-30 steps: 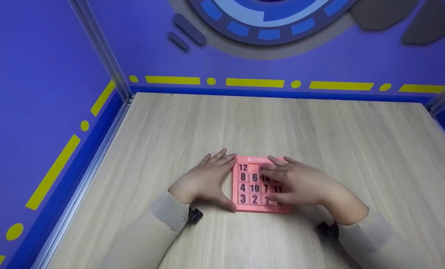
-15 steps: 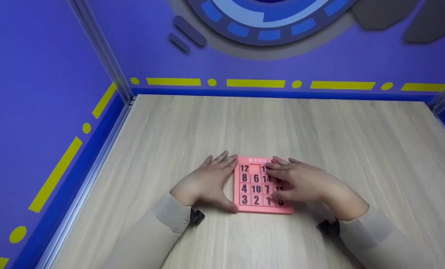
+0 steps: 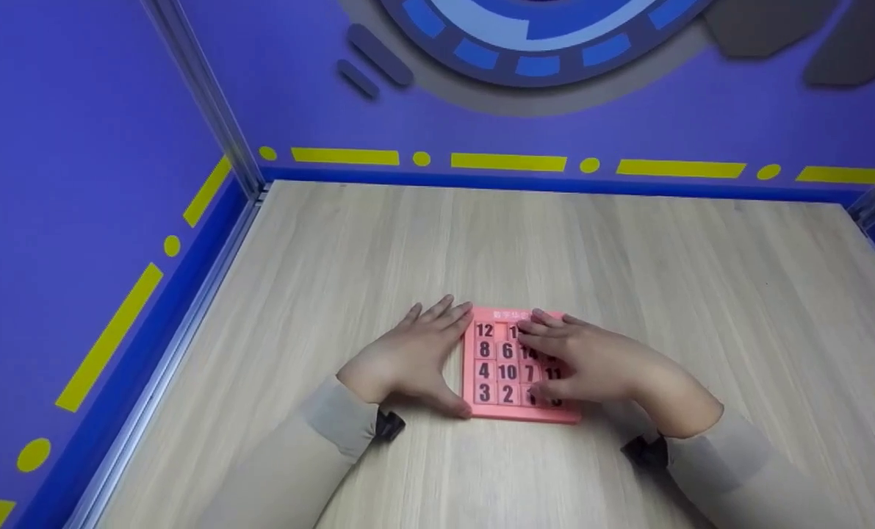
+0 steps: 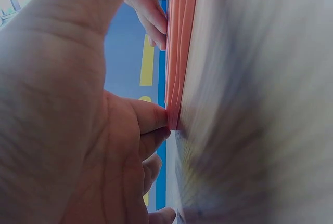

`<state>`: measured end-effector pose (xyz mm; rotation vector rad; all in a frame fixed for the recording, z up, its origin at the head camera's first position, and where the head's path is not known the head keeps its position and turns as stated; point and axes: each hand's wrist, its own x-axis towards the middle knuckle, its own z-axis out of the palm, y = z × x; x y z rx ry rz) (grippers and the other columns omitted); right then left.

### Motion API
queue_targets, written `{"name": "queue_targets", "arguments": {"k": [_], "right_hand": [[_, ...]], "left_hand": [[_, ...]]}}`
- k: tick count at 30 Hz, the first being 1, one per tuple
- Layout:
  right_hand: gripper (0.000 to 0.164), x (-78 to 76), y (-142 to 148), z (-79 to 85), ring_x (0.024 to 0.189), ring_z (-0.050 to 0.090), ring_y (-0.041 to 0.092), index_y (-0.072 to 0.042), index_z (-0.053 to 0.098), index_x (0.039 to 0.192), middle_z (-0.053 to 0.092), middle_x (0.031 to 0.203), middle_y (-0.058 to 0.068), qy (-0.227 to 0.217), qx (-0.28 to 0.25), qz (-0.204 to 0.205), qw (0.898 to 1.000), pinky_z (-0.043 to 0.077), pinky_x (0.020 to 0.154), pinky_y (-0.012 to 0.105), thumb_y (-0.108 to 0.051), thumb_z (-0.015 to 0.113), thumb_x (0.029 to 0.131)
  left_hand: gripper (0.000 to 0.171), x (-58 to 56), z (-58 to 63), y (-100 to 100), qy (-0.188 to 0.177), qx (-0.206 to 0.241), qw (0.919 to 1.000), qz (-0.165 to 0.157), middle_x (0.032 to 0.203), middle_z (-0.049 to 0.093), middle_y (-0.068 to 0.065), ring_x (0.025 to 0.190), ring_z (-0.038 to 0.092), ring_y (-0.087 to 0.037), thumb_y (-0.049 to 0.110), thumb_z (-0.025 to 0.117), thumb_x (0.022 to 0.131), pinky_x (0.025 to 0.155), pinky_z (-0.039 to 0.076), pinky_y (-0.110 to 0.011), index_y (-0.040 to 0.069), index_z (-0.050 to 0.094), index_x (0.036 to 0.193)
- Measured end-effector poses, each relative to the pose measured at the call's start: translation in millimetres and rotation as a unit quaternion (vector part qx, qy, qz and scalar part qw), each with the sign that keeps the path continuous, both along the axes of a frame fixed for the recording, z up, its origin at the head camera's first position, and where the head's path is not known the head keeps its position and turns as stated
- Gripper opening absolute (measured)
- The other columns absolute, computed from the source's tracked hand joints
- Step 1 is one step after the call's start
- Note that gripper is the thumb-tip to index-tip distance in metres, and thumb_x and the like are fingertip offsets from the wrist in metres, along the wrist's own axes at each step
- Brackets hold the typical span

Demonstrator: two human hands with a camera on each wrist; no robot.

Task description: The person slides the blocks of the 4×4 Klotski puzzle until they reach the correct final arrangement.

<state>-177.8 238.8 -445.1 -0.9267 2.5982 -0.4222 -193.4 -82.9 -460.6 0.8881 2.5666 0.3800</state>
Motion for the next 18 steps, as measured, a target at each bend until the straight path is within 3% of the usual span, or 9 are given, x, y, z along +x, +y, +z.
{"name": "queue_targets", "arguments": {"k": [18], "right_hand": [[0.095, -2.2, -6.9, -8.6, 0.178, 0.021, 0.037, -0.013, 0.042, 0.176, 0.034, 0.186, 0.007, -0.021, -0.013, 0.012, 1.0, 0.014, 0.146, 0.067, -0.066, 0.07, 0.103]], "left_hand": [[0.15, -0.3, 0.6, 0.4, -0.003, 0.001, 1.0, 0.0, 0.193, 0.004, 0.003, 0.18, -0.005, -0.023, 0.077, 0.092, 0.071, 0.147, 0.0, -0.055, 0.014, 0.014, 0.183]]}}
